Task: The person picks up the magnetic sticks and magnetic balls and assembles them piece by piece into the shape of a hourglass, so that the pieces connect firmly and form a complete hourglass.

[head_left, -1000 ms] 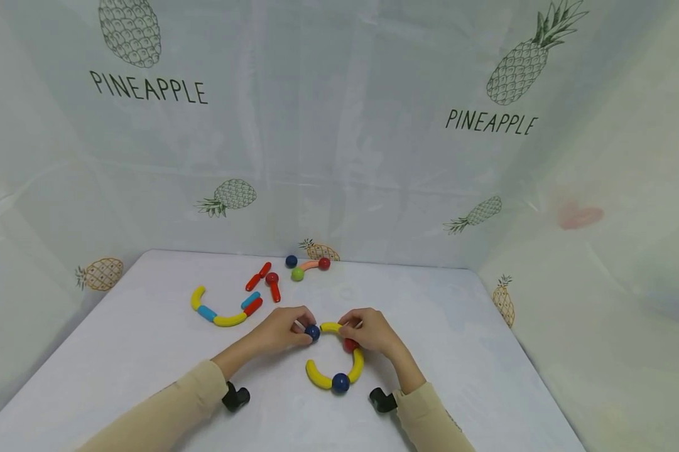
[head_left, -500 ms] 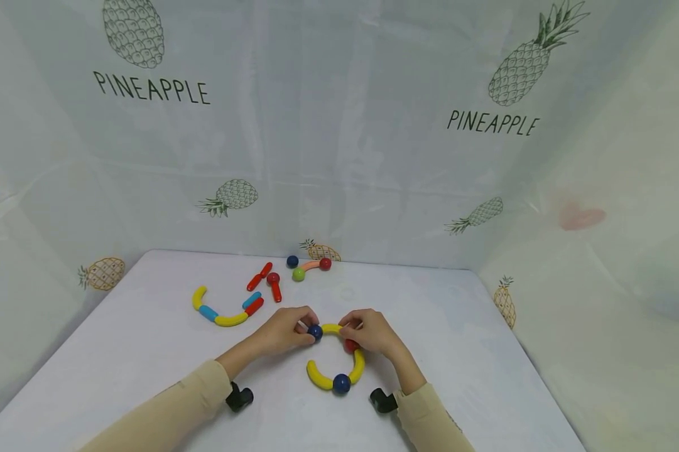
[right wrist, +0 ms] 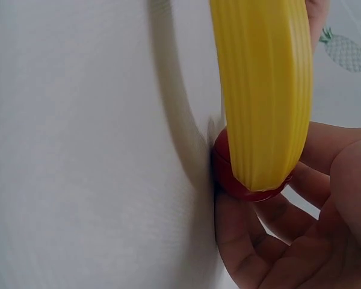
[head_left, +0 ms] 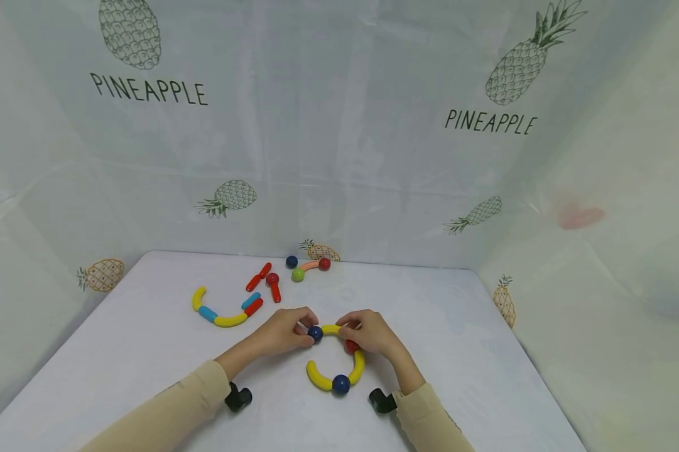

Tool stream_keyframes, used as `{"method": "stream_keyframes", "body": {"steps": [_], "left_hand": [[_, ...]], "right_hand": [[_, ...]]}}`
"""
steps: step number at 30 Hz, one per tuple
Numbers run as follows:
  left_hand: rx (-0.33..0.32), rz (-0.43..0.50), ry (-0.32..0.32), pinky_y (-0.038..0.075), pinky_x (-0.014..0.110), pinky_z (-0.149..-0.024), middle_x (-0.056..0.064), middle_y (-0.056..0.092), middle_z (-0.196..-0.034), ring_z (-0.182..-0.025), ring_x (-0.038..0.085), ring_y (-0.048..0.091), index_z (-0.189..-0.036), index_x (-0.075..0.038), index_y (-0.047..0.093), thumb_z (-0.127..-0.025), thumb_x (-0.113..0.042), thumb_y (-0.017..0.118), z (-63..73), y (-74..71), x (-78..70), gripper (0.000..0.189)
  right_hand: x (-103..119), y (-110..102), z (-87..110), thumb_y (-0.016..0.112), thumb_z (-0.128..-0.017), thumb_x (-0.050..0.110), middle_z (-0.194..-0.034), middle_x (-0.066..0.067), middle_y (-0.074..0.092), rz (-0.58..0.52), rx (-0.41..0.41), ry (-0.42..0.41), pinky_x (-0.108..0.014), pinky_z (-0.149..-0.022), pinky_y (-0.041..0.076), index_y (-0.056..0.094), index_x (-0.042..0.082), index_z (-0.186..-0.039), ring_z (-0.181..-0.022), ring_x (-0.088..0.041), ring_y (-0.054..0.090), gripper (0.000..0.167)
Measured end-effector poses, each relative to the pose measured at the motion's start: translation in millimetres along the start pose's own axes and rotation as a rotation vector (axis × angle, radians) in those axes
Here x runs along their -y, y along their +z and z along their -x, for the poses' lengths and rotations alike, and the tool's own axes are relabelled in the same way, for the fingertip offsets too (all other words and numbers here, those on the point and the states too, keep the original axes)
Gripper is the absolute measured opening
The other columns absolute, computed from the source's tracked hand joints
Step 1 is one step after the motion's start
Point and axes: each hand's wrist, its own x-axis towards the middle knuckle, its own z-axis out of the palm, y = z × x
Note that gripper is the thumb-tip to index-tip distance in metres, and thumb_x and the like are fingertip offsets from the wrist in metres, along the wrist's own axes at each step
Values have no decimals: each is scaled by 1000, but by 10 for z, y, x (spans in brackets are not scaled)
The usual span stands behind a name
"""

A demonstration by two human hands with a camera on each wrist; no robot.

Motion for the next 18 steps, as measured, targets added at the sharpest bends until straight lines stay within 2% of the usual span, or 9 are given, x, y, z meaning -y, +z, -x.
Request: {"method": "stream_keyframes", "body": {"steps": [8,12,15,18], "left_hand": [[-20,10,-21,63,32,-85,-5,71,-106,-91,12,68,-120,-18,67,-91,-20,87,65,-5,44,36],[-16,3,-20,63,31,-85,-5,71,-106,-90,11,68,-115,-20,68,-90,-20,87,118,-11,60,32],[1,-1,5,62,29,-84,-5,72,-109,-90,11,67,-115,-21,69,-91,-20,87,155,-24,64,30],[49,6,46,61,27,-85,-5,72,-111,-92,10,67,-118,-21,71,-92,-20,86,197,-44,44,30]], "right_hand": [[-8,7,0,74,-100,25,-93,1,72,5,-12,-1,-29,-68,57,80,15,-114,-77,-16,62,18],[-4,3,-1,74,-100,25,-94,1,72,5,-16,-3,-29,-68,57,79,15,-113,-78,-16,62,17],[-1,2,3,74,-100,25,-94,1,72,8,-20,-6,-28,-67,56,79,15,-113,-78,-16,62,17],[-2,-6,8,75,-100,25,-95,0,72,12,-25,-5,-27,-67,56,79,14,-114,-79,-15,62,18]]}}
